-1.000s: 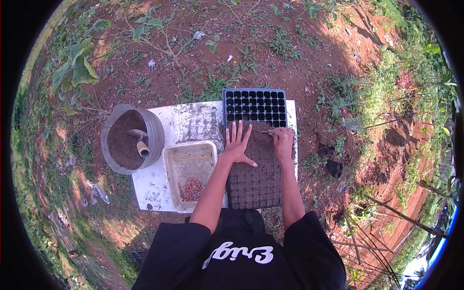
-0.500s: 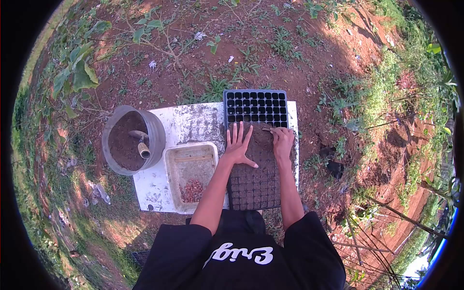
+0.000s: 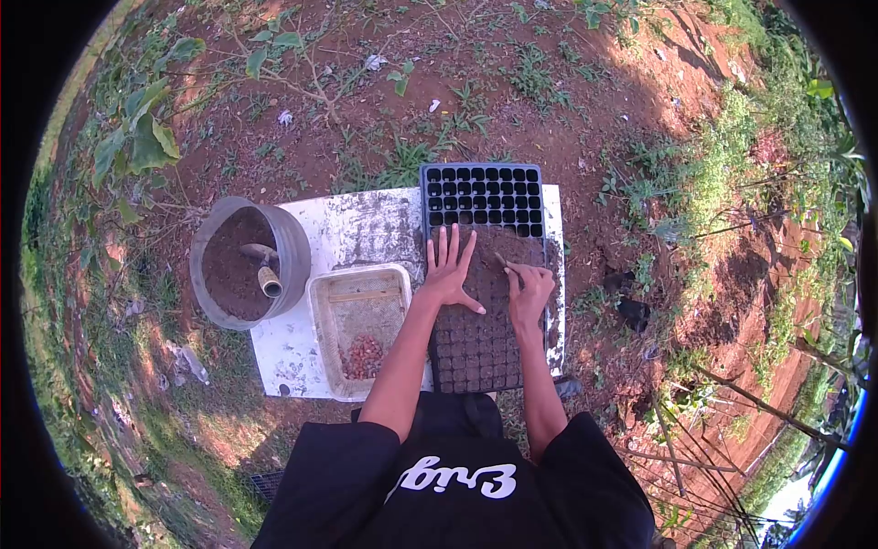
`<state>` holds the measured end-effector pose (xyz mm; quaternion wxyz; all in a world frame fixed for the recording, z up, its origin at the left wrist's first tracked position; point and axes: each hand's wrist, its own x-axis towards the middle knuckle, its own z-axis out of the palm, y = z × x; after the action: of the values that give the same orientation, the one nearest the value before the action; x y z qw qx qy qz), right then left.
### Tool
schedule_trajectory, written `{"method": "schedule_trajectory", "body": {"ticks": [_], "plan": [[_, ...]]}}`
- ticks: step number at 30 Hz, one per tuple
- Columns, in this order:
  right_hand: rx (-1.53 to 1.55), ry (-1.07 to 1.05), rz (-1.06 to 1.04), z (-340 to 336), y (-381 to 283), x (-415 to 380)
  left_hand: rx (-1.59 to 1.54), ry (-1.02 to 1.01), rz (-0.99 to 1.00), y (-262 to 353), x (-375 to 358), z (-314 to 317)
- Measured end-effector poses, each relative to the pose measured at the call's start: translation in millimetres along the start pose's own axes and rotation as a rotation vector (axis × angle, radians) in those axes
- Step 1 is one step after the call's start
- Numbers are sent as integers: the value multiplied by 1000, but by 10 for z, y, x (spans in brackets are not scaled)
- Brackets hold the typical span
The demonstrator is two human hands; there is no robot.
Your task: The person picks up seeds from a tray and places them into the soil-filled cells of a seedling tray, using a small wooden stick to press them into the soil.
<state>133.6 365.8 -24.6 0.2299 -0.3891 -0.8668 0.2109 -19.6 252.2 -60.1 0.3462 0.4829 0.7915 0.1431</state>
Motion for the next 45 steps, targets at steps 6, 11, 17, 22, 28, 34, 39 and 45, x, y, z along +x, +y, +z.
{"method": "schedule_trajectory", "body": {"ticks": [6,11,17,22,28,34,39,45], "plan": [[-33,-4,-102,165,-211,-240,-28,47,-5,42,-46,-56],[-96,41,-119,409,-329,-207,-70,102,17,-5,-49,6],[-168,150,32,528,-392,-109,-45,152,11,-1,-44,35],[-189,224,109,567,-363,-60,-46,142,13,13,-54,17],[-188,231,169,539,-281,63,-38,133,13,34,-66,-7],[-192,243,184,538,-231,151,-33,110,-2,41,-64,-19],[-121,212,194,442,-210,238,-28,105,-1,47,-68,-26],[101,135,213,200,88,630,-13,64,-6,50,-65,-57]]}}
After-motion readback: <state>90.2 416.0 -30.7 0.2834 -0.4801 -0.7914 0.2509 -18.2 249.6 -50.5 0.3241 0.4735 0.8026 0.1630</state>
